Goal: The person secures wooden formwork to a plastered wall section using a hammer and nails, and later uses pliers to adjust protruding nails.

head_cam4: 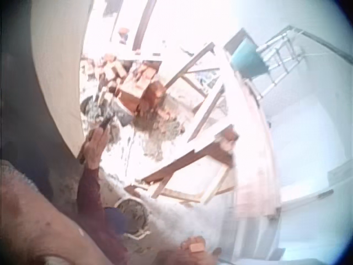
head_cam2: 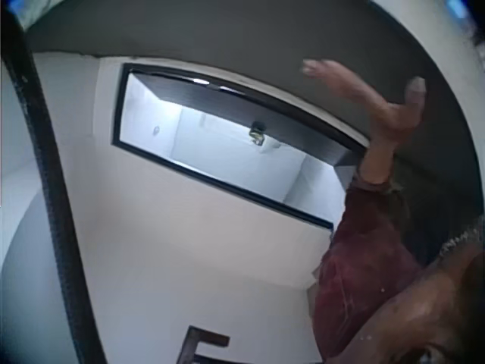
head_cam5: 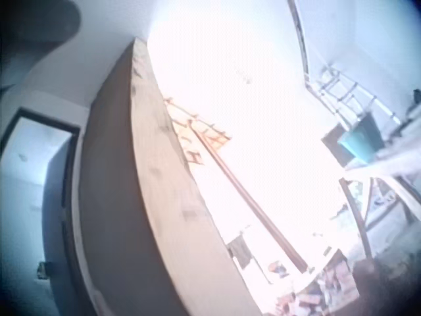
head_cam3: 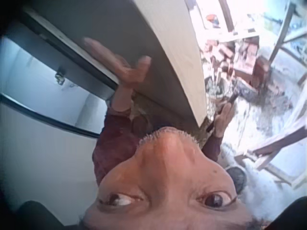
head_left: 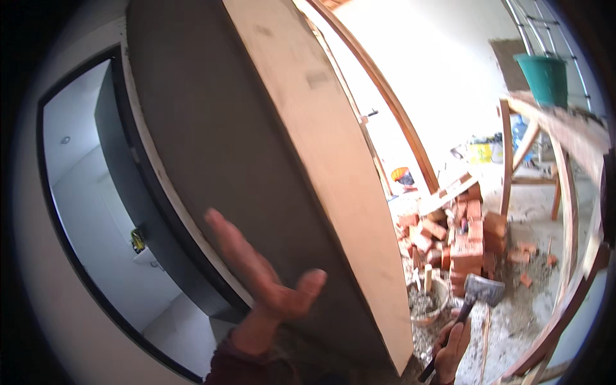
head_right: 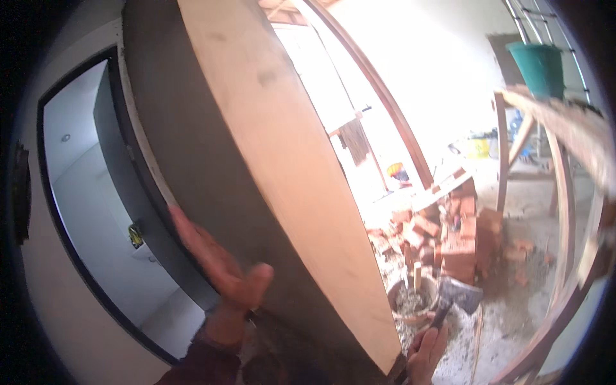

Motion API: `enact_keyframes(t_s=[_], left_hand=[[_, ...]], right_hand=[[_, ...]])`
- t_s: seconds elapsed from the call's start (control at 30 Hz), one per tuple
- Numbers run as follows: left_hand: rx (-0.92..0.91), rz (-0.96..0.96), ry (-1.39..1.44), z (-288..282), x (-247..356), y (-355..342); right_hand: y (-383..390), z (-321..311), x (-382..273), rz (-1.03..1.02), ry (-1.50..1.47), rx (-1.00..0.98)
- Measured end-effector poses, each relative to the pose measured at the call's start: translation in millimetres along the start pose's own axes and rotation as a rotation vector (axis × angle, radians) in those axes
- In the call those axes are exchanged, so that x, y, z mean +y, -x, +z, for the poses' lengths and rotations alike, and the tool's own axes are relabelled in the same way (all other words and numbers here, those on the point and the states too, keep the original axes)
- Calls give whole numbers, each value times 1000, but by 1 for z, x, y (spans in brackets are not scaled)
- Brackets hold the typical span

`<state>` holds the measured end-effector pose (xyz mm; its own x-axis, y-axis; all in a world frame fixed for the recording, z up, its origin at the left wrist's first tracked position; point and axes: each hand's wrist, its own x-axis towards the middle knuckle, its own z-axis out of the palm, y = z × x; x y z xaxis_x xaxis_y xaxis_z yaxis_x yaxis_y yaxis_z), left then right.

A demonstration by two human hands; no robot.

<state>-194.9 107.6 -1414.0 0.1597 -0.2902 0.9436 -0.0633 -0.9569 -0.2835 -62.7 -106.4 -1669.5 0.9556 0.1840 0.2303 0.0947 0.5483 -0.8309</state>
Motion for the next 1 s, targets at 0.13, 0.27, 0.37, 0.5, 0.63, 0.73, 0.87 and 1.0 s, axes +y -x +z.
enact_keyframes(t_s=[0.13,0.27,0.37,0.5,0.63,0.73,0.87,1.0], left_hand=[[29,28,150,-25,-50,-194],[-97,-57,231,-38,-104,-344],[-134,-14,146,-52,-134,-437],[-232,-69,-9,-58,-138,-496],[-282,-69,-36,-41,-143,-511],[-316,-94,-58,-43,-139,-513],[-290,-177,-1,-38,-136,-500],[-238,-330,-39,-46,-108,-517]], right_hand=[[-19,16,-35,-513,1128,52],[-34,75,-150,-268,924,-18],[-53,120,-224,-197,873,-18],[-77,158,-292,-204,860,-23],[-106,164,-324,-269,872,-18],[-145,159,-332,-580,992,-34],[-207,169,-362,-202,554,-116],[-274,209,-407,-342,580,-281]])
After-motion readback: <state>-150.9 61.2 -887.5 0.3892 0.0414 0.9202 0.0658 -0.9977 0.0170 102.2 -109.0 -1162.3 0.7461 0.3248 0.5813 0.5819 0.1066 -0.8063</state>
